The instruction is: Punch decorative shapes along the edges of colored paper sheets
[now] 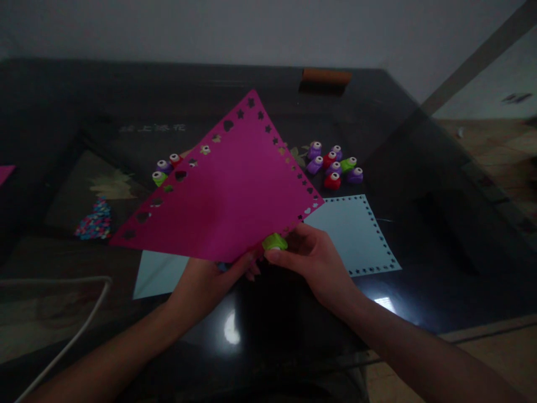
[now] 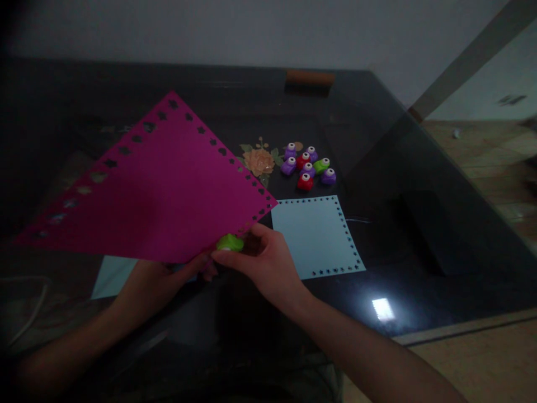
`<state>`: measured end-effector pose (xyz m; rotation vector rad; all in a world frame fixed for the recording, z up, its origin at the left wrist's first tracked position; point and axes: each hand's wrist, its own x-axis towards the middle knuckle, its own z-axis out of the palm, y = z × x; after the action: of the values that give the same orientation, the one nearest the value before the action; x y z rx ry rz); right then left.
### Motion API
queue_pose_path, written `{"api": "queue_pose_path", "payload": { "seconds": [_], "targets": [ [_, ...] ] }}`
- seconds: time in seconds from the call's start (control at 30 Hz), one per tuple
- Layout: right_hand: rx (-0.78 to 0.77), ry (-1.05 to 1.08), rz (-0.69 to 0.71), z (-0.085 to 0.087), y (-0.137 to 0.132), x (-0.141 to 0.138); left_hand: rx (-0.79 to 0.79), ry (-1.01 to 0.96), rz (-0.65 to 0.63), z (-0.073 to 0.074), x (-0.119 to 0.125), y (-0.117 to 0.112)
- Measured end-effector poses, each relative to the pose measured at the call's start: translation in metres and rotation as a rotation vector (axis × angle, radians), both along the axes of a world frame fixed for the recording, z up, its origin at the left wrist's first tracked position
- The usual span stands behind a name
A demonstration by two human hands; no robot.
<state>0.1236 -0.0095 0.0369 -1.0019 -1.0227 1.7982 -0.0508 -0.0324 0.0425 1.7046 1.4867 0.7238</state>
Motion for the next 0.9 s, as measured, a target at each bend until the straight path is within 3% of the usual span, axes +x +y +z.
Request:
{"api": "queue_pose_path", "payload": {
  "seconds": [0.9],
  "targets": [
    [0.042,-0.001,-0.025,-0.0019,0.0006,-0.0003,0.029,0.027,0.003,-0.0032,0.0,-0.0002]
  ]
}}
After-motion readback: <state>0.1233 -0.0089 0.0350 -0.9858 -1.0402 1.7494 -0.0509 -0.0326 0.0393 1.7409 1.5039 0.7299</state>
